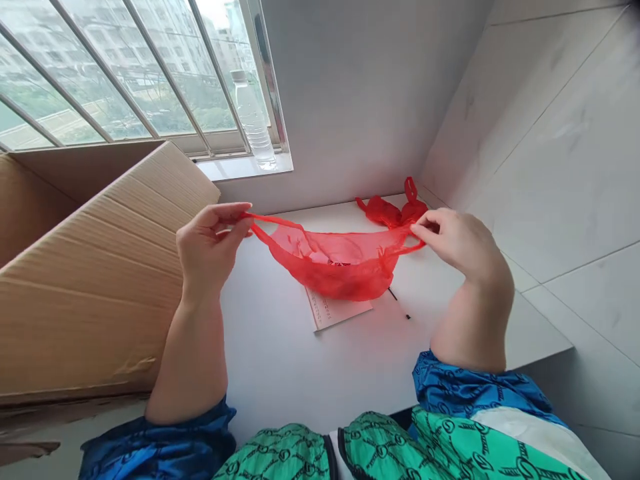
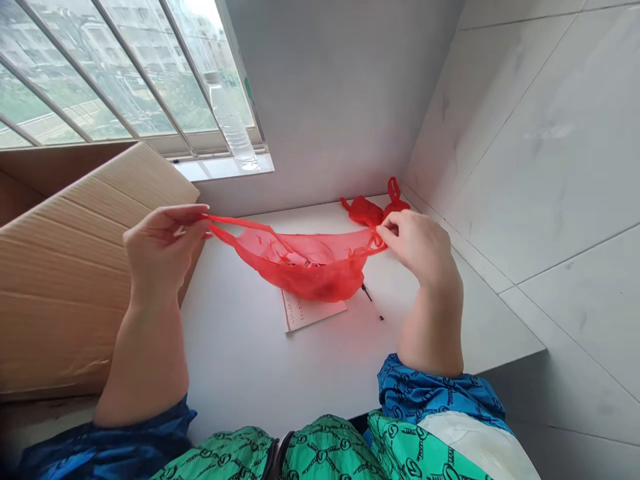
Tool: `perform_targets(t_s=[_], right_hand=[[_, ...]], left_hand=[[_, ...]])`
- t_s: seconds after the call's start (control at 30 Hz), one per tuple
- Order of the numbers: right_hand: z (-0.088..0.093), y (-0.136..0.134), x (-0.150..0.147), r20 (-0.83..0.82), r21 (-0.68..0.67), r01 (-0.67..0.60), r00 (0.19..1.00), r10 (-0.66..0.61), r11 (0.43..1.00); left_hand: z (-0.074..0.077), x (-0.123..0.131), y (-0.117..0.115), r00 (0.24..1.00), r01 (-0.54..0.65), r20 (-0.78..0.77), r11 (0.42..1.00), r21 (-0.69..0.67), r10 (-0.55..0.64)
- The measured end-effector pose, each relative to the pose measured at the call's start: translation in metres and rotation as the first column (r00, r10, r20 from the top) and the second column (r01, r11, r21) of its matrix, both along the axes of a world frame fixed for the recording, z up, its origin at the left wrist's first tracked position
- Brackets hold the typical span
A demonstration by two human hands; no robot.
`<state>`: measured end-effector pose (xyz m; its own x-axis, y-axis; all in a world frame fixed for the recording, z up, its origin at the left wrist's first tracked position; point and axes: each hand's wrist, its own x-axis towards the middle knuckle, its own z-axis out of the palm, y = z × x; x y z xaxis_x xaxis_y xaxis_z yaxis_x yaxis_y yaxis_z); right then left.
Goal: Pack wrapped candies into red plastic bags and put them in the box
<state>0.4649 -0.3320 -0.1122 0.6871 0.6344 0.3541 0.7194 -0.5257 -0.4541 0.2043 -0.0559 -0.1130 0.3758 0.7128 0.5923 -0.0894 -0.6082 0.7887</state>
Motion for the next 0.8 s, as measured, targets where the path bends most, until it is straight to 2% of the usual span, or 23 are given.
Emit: perform_targets(t_s=[0.07,0.17,0.2,0.27,0.37,0.43,0.5,0.6,0.67,0.8], right_hand=[[0.000,0.019,-0.003,-0.098,0.234,-0.108,0.986,0.134,0.966],[-0.009,0.053,-0.007,-0.268,0.561,-0.251,0.847,0.459,0.789],[-0.013,0.063,-0.007,-0.283,0.619,-0.260,0.806,0.520,0.741],[-0.020,0.080,-0.005,-0.293,0.676,-0.238,0.782,0.551,0.697],[-0.023,0.093,-0.004,-0.307,0.720,-0.173,0.789,0.532,0.672],[-0.019,0.097,-0.010,-0.280,0.745,-0.178,0.791,0.544,0.643],[-0.014,0.100,-0.022,-0.221,0.740,-0.252,0.784,0.580,0.623],[-0.010,0.104,-0.047,-0.157,0.649,-0.426,0.736,0.659,0.631],[-0.010,0.105,-0.062,-0.170,0.579,-0.505,0.694,0.700,0.641],[-0.015,0.108,-0.088,-0.253,0.524,-0.574,0.601,0.758,0.630]], left_hand=[[0.007,0.006,-0.003,0.996,-0.063,0.061,0.996,0.056,0.059],[0.016,0.011,-0.011,0.988,-0.108,0.117,0.992,0.058,0.100],[0.017,0.012,-0.014,0.985,-0.105,0.140,0.993,0.048,0.098],[0.018,0.012,-0.017,0.974,-0.101,0.204,0.995,0.026,0.093],[0.020,0.007,-0.019,0.951,-0.130,0.283,0.991,-0.008,0.127],[0.022,0.001,-0.019,0.931,-0.153,0.332,0.988,-0.024,0.152],[0.025,-0.005,-0.021,0.914,-0.141,0.380,0.989,-0.032,0.143],[0.027,-0.012,-0.026,0.921,-0.055,0.383,0.997,-0.053,0.071],[0.027,-0.014,-0.031,0.934,-0.031,0.354,0.998,-0.054,0.048],[0.023,-0.013,-0.045,0.947,-0.068,0.314,0.998,-0.009,0.067]])
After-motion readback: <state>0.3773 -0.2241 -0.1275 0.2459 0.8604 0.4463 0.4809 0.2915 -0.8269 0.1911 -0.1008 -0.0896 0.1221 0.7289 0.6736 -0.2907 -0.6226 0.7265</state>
